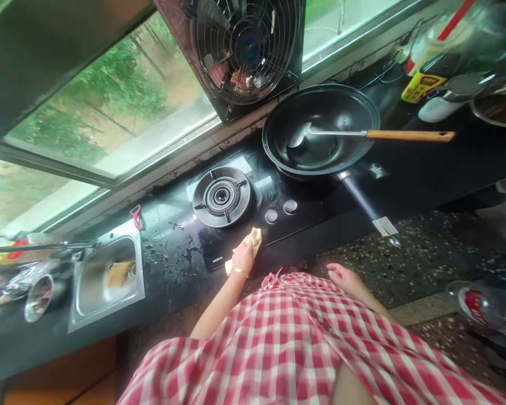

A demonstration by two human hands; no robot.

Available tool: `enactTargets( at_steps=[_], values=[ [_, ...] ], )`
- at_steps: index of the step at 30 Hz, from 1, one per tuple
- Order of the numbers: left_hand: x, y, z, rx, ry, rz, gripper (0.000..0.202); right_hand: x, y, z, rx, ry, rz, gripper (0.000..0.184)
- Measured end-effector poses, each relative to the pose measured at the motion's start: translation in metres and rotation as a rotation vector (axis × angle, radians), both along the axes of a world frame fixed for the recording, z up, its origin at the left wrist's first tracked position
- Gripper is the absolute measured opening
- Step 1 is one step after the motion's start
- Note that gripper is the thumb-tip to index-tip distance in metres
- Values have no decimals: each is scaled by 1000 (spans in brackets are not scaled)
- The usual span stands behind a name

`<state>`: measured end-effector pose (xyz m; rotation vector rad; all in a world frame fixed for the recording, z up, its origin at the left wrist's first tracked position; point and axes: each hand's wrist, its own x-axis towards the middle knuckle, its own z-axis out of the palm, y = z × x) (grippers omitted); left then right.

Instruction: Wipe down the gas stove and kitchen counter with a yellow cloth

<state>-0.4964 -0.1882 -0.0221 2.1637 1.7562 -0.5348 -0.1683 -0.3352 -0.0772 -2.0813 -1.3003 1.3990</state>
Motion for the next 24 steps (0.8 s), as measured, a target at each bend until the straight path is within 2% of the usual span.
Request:
enactTargets(
  at_steps=[1, 3, 6, 10, 12, 14, 17, 20, 22, 24],
  values=[
    [-1, 0, -1, 2, 22, 30, 48, 1, 3, -1, 4, -2, 6, 38],
    [8, 14, -2, 41, 12, 74, 46, 4, 14, 0, 24, -16, 19, 37],
    [39, 62, -4, 103, -20, 114, 45, 4, 37, 10, 57, -58, 41, 36],
    [86, 132, -4, 154, -113, 220, 51, -4, 65, 32, 118, -67, 107, 35],
    [98, 147, -5, 162, -171, 265, 53, -11, 72, 44, 142, -56, 142, 35],
    [97, 143, -9, 149, -226, 284, 53, -19, 73, 53, 149, -52, 169, 36],
    [67, 108, -17, 110, -246, 278, 52, -27, 65, 55, 130, -47, 204, 36],
    [1, 63, -16, 118, -154, 376, 48, -28, 49, 44, 85, -35, 226, 35],
    [-54, 42, -4, 124, -44, 526, 48, -25, 39, 32, 71, -34, 230, 36],
    [-103, 34, 16, 104, 72, 685, 48, -20, 32, 22, 60, -50, 227, 36]
  ],
)
